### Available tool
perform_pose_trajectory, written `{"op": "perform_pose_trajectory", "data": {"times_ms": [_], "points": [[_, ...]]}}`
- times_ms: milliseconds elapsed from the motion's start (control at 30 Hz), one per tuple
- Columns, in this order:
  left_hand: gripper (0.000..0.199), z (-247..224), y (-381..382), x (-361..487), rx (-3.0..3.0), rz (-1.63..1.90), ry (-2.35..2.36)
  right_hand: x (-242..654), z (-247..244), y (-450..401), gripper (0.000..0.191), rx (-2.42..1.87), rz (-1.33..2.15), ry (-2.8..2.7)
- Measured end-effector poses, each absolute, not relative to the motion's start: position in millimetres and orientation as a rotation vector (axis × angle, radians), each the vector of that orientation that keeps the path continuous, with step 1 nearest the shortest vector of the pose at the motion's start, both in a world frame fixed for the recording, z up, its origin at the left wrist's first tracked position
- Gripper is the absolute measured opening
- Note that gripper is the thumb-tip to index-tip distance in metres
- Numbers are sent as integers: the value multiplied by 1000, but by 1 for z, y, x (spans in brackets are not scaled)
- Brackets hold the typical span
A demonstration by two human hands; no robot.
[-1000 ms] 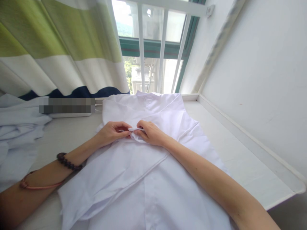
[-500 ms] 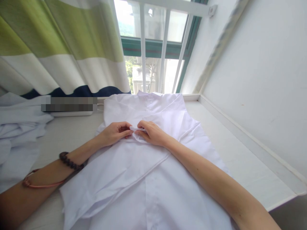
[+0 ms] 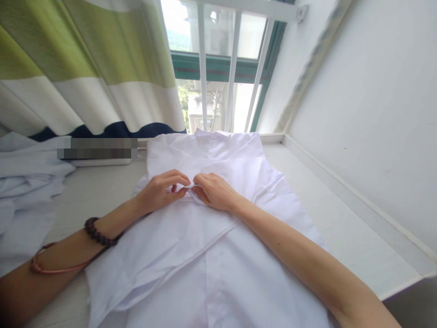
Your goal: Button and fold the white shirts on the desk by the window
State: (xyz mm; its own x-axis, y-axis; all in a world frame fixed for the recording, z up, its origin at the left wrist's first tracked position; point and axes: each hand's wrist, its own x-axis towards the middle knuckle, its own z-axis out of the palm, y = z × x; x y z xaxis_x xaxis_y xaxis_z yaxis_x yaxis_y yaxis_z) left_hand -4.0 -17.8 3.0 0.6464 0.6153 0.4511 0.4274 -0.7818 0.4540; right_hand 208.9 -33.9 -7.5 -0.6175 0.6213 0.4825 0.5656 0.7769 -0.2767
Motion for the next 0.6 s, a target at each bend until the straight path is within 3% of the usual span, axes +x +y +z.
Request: {"op": "perform_pose_trajectory", "data": {"times_ms": [333,600], "points": [[10,2,-14,-5,2572,962,809,204,-9,-35,13,-848,-60,-2382],[19,10,-22,1,2175,903,937,210,-3,-29,15,-706,-175,-2526]]}}
